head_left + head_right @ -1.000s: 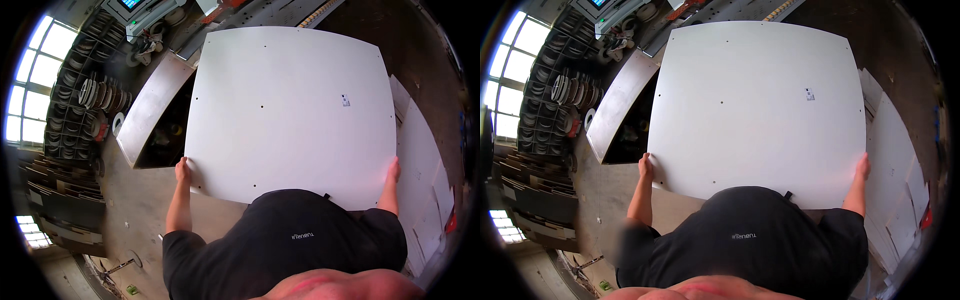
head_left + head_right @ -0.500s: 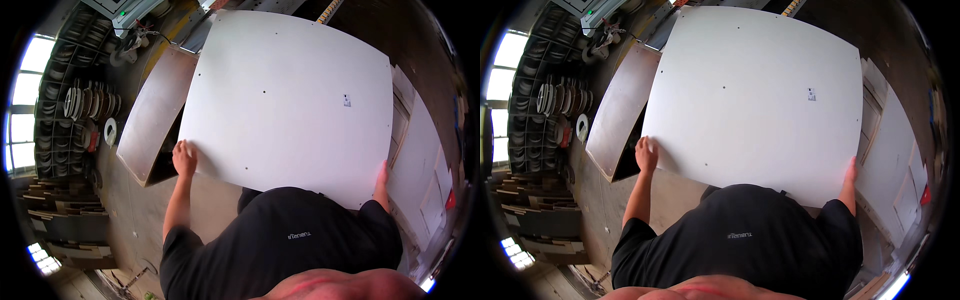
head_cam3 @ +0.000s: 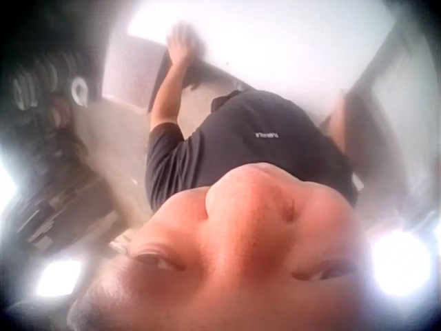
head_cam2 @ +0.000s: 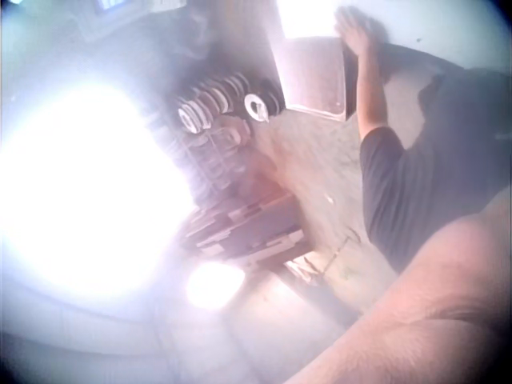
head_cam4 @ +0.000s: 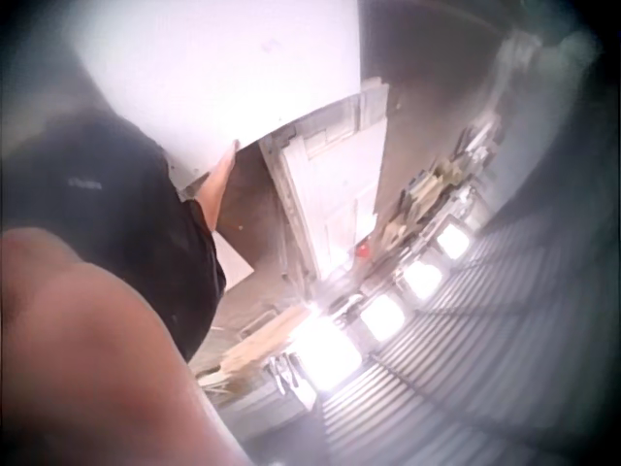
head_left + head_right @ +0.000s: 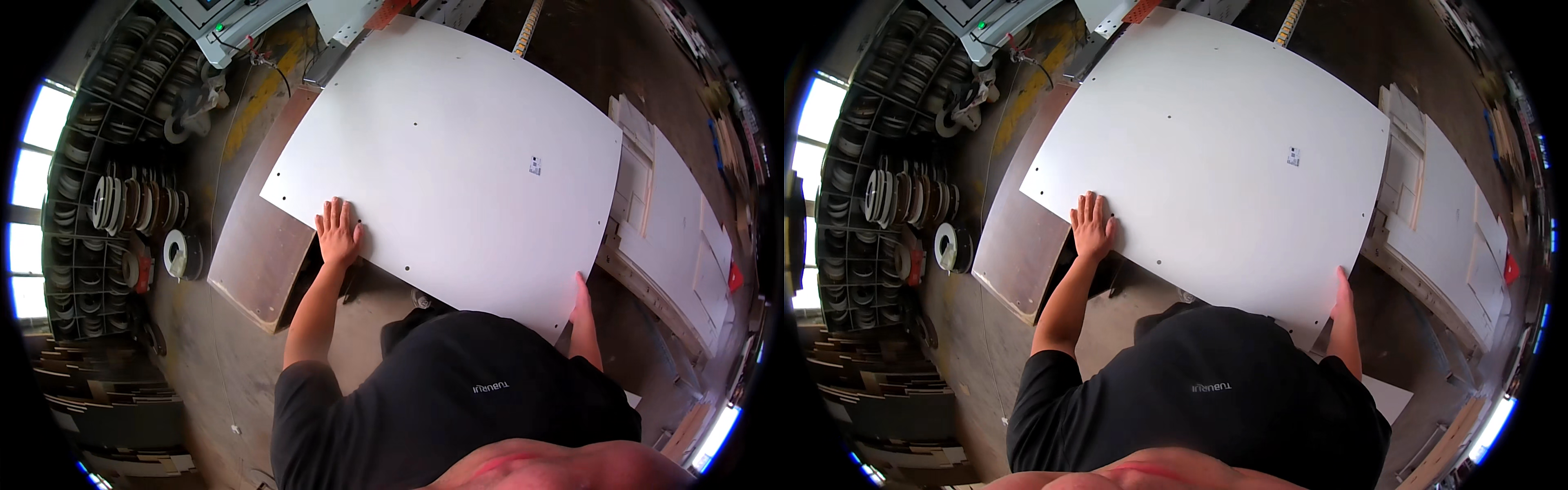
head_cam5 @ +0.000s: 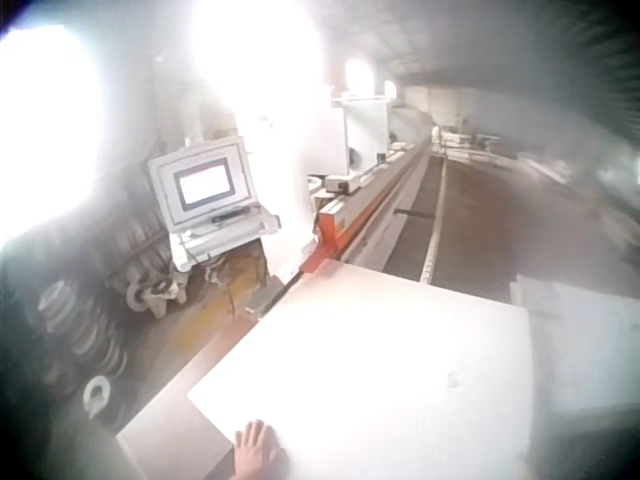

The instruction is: The person repeatedly picks up white rectangular panels from a stack, places them on a machine, and uses a handheld tool to apply a treatment to the surface. The person then removes the panel and places it on a different stack, repeating this cycle for multiple units.

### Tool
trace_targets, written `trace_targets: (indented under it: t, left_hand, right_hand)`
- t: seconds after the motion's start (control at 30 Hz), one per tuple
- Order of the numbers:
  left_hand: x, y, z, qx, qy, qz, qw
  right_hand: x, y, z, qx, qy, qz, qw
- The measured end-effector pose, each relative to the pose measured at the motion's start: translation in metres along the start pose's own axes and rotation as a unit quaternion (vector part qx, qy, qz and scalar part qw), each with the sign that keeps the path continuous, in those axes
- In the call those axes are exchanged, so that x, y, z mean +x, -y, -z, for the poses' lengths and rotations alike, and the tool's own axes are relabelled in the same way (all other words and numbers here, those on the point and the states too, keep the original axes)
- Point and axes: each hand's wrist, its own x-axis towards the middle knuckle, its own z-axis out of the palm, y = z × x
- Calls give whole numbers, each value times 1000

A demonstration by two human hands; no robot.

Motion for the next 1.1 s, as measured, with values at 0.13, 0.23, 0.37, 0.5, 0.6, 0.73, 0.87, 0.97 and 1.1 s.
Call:
trace_targets:
  t: [0.13,0.23,0.37,0.5,0.6,0.73,0.87,0.97,1.1]
  left_hand:
    - [7,21,-3,17,-2,-8,1000]
    - [10,23,-4,20,3,-13,1000]
    - [18,17,1,-6,4,-8,1000]
    - [24,17,2,-17,11,12,1000]
    - [30,7,0,-27,21,26,999]
    - [45,-8,-6,-40,16,28,999]
    - [74,-11,-12,-38,14,32,999]
    - [99,-31,-16,-37,8,33,999]
    - [139,-49,-17,-34,8,25,999]
  right_hand:
    - [-13,-15,-27,-12,29,33,999]
    - [-2,-12,-29,-33,-32,-2,999]
    - [6,-6,-33,-122,-107,46,986]
    - [21,5,-39,-120,-92,53,987]
    - [27,15,-37,-126,-96,52,986]
    - [37,35,-34,-124,-109,27,986]
    - [47,58,-62,-124,-119,38,984]
    - [65,84,-64,-124,-111,49,985]
    - [98,111,-63,-124,-103,49,986]
